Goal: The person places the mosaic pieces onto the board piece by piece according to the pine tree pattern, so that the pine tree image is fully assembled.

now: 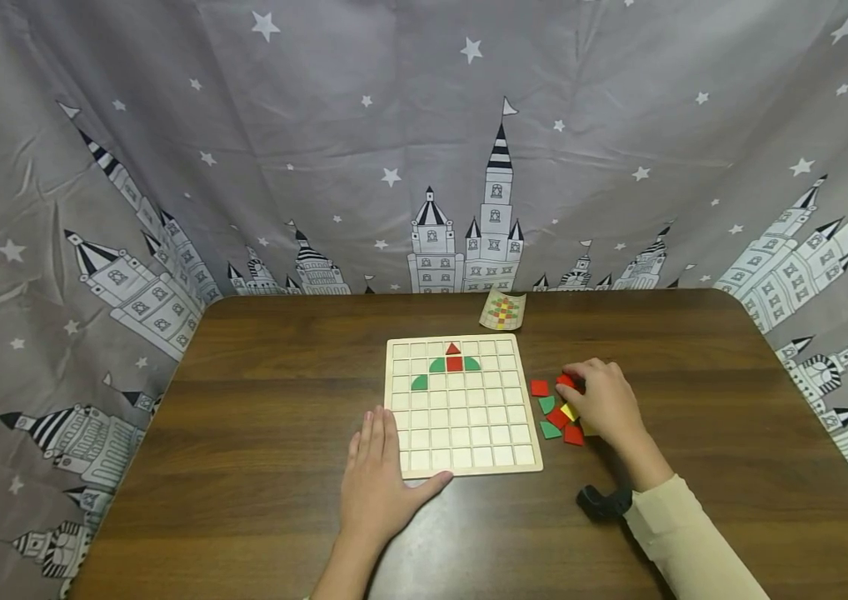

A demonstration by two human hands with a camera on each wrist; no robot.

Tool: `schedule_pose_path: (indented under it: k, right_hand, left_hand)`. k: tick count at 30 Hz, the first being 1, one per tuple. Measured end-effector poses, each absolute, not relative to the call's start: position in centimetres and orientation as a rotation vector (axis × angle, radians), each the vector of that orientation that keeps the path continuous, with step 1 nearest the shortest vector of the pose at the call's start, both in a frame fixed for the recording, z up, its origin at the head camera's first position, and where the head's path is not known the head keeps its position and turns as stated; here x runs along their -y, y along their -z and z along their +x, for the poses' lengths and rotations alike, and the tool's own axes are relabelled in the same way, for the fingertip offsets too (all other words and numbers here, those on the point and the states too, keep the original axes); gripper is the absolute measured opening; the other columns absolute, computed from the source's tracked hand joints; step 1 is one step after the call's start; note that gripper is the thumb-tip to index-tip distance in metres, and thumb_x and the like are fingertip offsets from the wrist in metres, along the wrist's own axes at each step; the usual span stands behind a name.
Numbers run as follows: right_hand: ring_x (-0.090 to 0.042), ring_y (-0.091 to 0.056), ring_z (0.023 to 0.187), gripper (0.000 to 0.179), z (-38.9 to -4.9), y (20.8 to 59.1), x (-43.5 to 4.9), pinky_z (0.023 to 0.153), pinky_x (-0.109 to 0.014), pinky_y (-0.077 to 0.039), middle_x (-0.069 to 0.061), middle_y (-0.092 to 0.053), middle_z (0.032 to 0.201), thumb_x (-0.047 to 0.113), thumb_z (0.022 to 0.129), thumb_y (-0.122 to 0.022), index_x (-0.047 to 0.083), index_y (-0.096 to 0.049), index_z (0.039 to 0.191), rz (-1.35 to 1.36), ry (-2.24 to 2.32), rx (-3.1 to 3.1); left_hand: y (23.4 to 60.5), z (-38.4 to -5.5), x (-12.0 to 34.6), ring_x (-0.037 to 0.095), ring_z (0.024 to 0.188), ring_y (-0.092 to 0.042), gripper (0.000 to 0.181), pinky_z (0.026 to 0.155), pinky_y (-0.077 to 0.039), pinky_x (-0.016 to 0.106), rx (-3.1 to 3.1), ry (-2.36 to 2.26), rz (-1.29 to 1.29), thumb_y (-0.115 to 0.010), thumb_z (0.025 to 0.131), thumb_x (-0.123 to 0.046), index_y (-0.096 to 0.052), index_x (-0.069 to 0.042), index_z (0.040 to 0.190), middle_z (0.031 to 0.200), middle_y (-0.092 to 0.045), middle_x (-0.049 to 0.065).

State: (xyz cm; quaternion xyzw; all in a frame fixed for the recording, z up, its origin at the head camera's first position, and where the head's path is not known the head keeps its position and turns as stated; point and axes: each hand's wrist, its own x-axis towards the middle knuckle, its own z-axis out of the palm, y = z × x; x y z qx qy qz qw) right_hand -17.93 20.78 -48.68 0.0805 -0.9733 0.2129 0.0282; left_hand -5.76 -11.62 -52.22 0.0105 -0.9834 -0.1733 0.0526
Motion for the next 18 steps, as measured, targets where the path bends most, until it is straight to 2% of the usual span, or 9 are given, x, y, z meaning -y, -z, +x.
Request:
schedule_pose_path:
  k: [6, 13, 18]
  right_hand:
    - [-0.039, -0.052, 0.103, 0.039, -17.95, 48.68, -20.95, 0.085, -0.054, -0.048, -0.02, -0.064, 0.121, 0.027, 0.09, -0.073, 0.003, -0.069, 0.121, 0.272, -0.667, 3.024]
    - [-0.039, -0.055, 0.103, 0.03, -17.99, 48.65, -21.13, 0.088, -0.056, -0.047, -0.017, -0.067, 0.114, 0.024, 0.089, -0.074, 0.007, -0.07, 0.113, 0.349, -0.695, 3.005]
    - [-0.035, -0.06, 0.095, 0.028, -18.28, 48.77, -21.19, 0.083, -0.052, -0.049, -0.014, -0.07, 0.104, 0.022, 0.088, -0.076, 0.009, -0.069, 0.111, 0.394, -0.695, 3.003]
  left_hand:
    - [52.15, -5.71, 11.56, 0.031, 0.154, -0.018, 0.127, 0.124, -0.02, 0.048, 2.997, 0.53, 0.03, -0.052, 0.072, -0.089, -0.02, 0.0, 0.157, 0.164, -0.022, 0.017]
    - [52.11, -5.65, 11.57, 0.03, 0.154, -0.017, 0.127, 0.125, -0.02, 0.048, 3.001, 0.524, 0.031, -0.052, 0.072, -0.089, -0.02, 0.0, 0.157, 0.164, -0.022, 0.016]
    - [52.16, -5.67, 11.6, 0.031, 0.154, -0.018, 0.127, 0.124, -0.02, 0.048, 2.998, 0.517, 0.027, -0.052, 0.072, -0.089, -0.02, 0.0, 0.157, 0.164, -0.022, 0.016]
